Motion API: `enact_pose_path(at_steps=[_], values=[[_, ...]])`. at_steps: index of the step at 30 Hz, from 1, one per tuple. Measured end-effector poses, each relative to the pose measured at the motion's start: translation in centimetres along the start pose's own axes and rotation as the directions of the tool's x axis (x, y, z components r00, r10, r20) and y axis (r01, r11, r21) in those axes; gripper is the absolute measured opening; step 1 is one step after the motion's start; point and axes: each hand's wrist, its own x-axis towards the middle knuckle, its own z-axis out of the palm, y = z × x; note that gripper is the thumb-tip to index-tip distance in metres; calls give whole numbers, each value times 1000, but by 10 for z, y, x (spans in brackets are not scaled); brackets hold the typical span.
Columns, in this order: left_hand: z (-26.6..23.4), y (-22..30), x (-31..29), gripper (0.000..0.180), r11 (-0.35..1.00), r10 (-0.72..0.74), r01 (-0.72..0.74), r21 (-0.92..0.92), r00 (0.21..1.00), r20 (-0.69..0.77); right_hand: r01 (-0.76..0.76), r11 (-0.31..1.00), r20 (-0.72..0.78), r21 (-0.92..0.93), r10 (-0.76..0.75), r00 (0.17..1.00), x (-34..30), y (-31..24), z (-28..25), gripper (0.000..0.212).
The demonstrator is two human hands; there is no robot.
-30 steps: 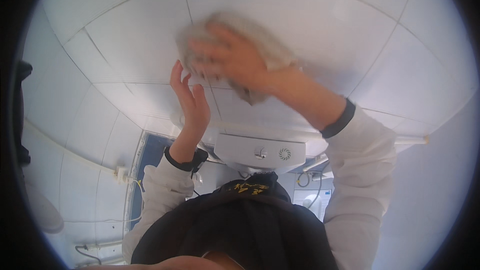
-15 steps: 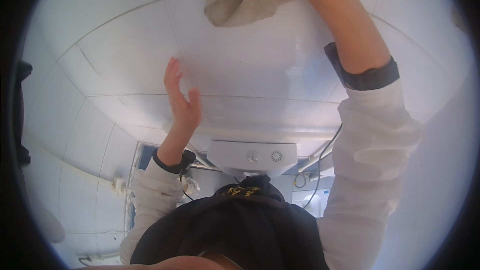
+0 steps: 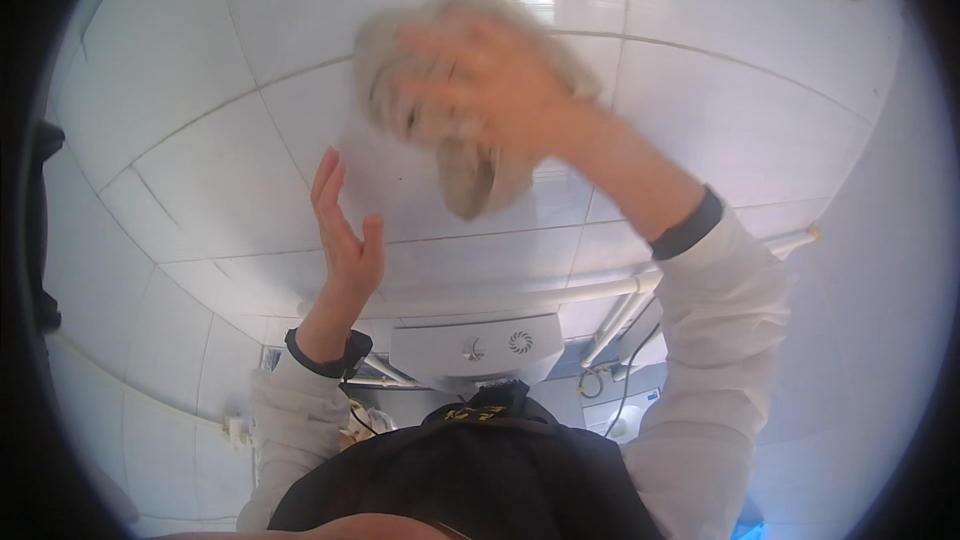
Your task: The person wipes the white tiled ceiling and overhead fixtures with a cloth, moving methodically across tiles and around pipes and vents. The camera is head-mounted and looks upward, showing the hands and cloth in continuous contact with the ceiling surfaces.
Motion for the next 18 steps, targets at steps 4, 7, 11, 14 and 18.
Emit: enact_pose_path(at_steps=[4, 7, 11, 14, 18], values=[[9, 8, 18, 54, 997, 69, -69, -14, 998, 9, -302, 953, -179, -37, 291, 940, 19, 55, -65, 72], [19, 14, 31, 53, 996, 86, -86, -17, 996, 8, -303, 944, -259, -129, 263, 929, 13, 67, -76, 70], [35, 27, 40, 51, 993, 86, -87, -76, 996, -10, -194, 977, -186, -93, 174, 967, -26, 39, -43, 73], [47, 37, 42, 51, 994, 87, -86, -73, 996, 15, -29, 996, -136, -88, 17, 991, -66, -1, -18, 63], [61, 51, 46, 51, 992, 65, -58, -116, 996, 53, -57, 998, -10, 22, 57, 998, -95, 2, -28, 57]])
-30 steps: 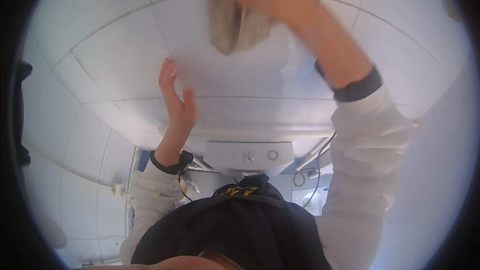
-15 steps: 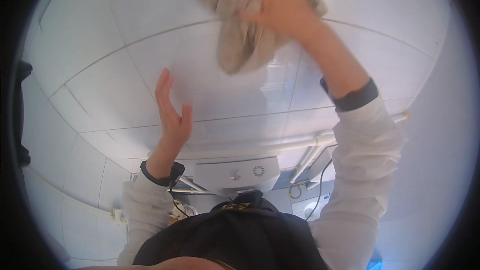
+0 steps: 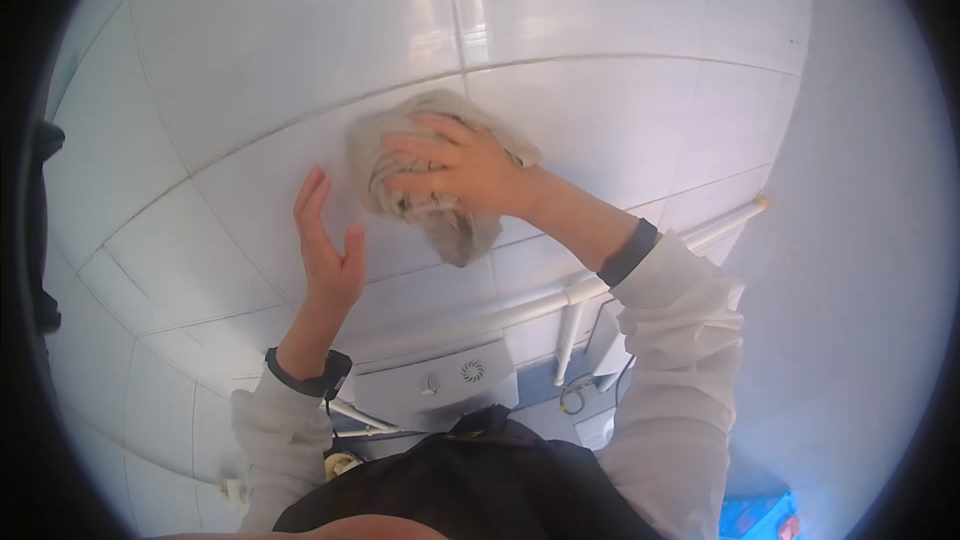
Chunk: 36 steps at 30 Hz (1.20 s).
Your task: The person wipes the white tiled ceiling and overhead fixtures with a cloth, moving methodically across tiles and around pipes and vents. The camera is head-mounted and looks upward, showing the hands and cloth in continuous contact with the ceiling surfaces.
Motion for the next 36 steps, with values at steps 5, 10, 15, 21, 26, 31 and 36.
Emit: enact_pose_path(at_steps=[5, 10, 15, 21, 26, 31, 36], values=[[16, 12, 19, 52, 996, 76, -74, -41, 996, 46, -208, 978, -185, -28, 199, 962, 35, 64, -48, 70], [44, 27, 44, 54, 991, 103, -91, -100, 987, 124, -401, 912, -410, -92, 332, 850, 44, 100, -77, 70], [68, 41, 60, 54, 987, 151, -145, -61, 984, 97, -446, 892, -296, -75, 407, 864, -25, 52, -48, 77], [84, 63, 70, 55, 980, 199, -199, -14, 968, 156, -227, 958, -82, -178, 215, 973, -103, 31, -54, 73], [91, 69, 102, 53, 950, 301, -310, 44, 942, 147, -353, 929, -160, -114, 333, 929, -64, 105, -98, 75], [98, 70, 142, 52, 909, 369, -379, 171, 925, 90, -453, 886, -432, -97, 372, 821, -8, 172, -151, 73], [95, 70, 153, 50, 909, 354, -359, 210, 933, 65, -553, 833, -548, 16, 470, 692, -27, 161, -141, 74]])
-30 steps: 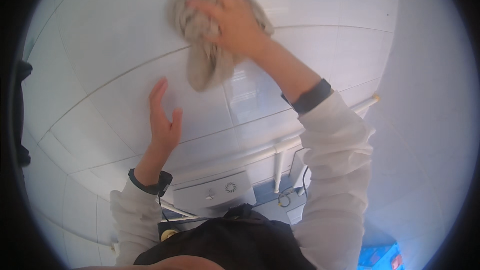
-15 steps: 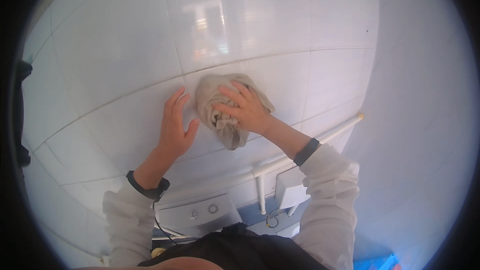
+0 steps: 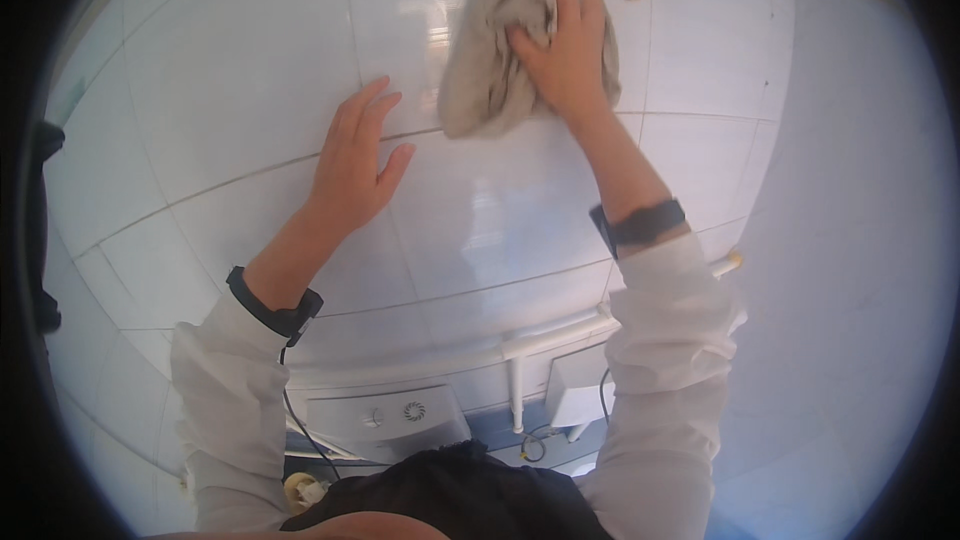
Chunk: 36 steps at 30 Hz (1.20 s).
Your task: The person wipes the white tiled ceiling and overhead fixtures with a cloth, moving methodically across tiles and around pipes and vents. The camera is head-mounted and looks upward, showing the hands and cloth in continuous contact with the ceiling surfaces.
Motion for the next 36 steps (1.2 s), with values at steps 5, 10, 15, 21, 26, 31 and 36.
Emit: enact_pose_path(at_steps=[5, 10, 15, 21, 26, 31, 36], values=[[-4, -1, -5, 49, 1000, 26, -26, -4, 999, 38, -37, 995, 138, -95, 50, 989, -92, -11, -25, 78], [-3, -15, 9, 54, 996, 85, -85, 41, 996, 5, 68, 987, 160, -143, -45, 986, -55, -2, -16, 75], [-6, -34, 26, 60, 981, 149, -144, 132, 989, -23, -4, 997, -43, -75, 1, 999, 56, 1, 22, 71], [-12, -47, 32, 74, 990, -37, 65, 123, 975, -218, 273, 948, 46, -165, -269, 962, 41, -63, 72, 74], [-20, -49, 21, 72, 987, 33, -7, 161, 986, -162, 468, 884, 330, -15, -438, 836, 14, -72, 79, 73], [-27, -58, 15, 67, 973, 6, 14, 231, 996, -89, 252, 965, 114, -64, -244, 963, 78, -20, 58, 70], [-24, -68, 23, 64, 962, -6, 31, 271, 996, -92, -64, 965, -155, -255, 24, 988, 115, -2, 51, 69]])
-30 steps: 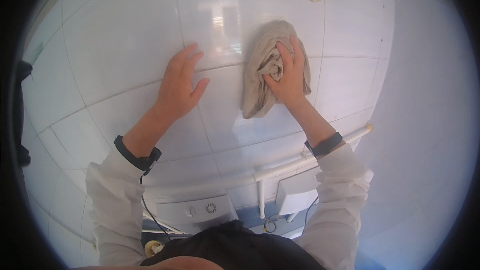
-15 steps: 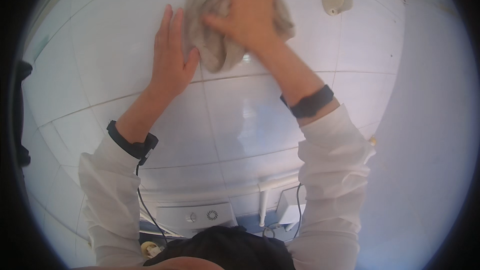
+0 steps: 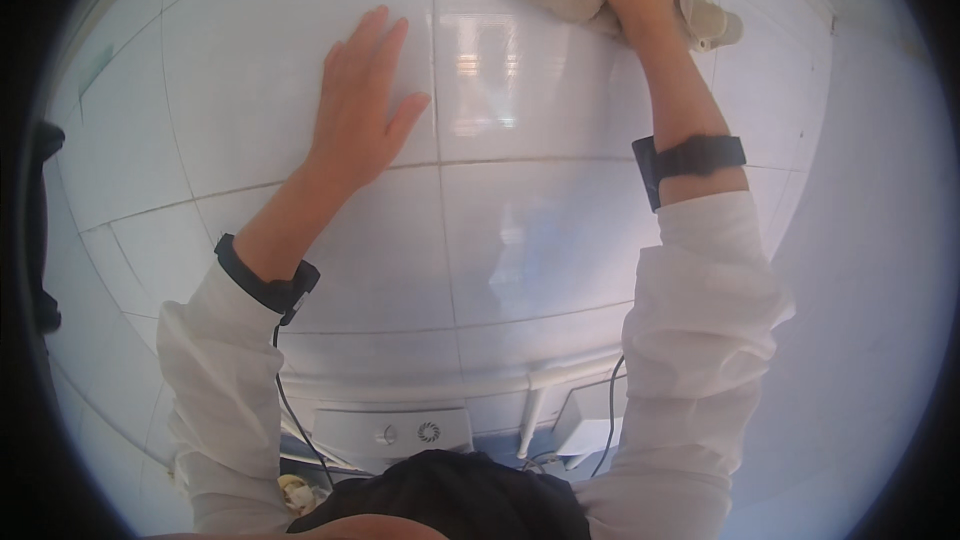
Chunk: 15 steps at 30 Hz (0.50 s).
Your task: The person wipes the white tiled ceiling and overhead fixtures with a cloth, moving methodically across tiles and around pipes and vents. The camera is head-mounted and looks upward, showing the hands and cloth in continuous contact with the ceiling surfaces.
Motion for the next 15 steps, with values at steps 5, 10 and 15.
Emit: enact_pose_path(at_steps=[5, 10, 15], values=[[13, 3, 11, 64, 998, -61, 61, -17, 998, -26, 371, 917, 157, 148, -392, 906, -59, -31, 2, 71], [21, 8, 14, 65, 995, -84, 85, 47, 996, -17, 351, 894, 243, 278, -419, 875, -73, -16, 1, 68], [21, 4, 12, 65, 998, -67, 67, 8, 997, -28, -9, 1000, -50, 12, 9, 999, 6, 34, 8, 75]])
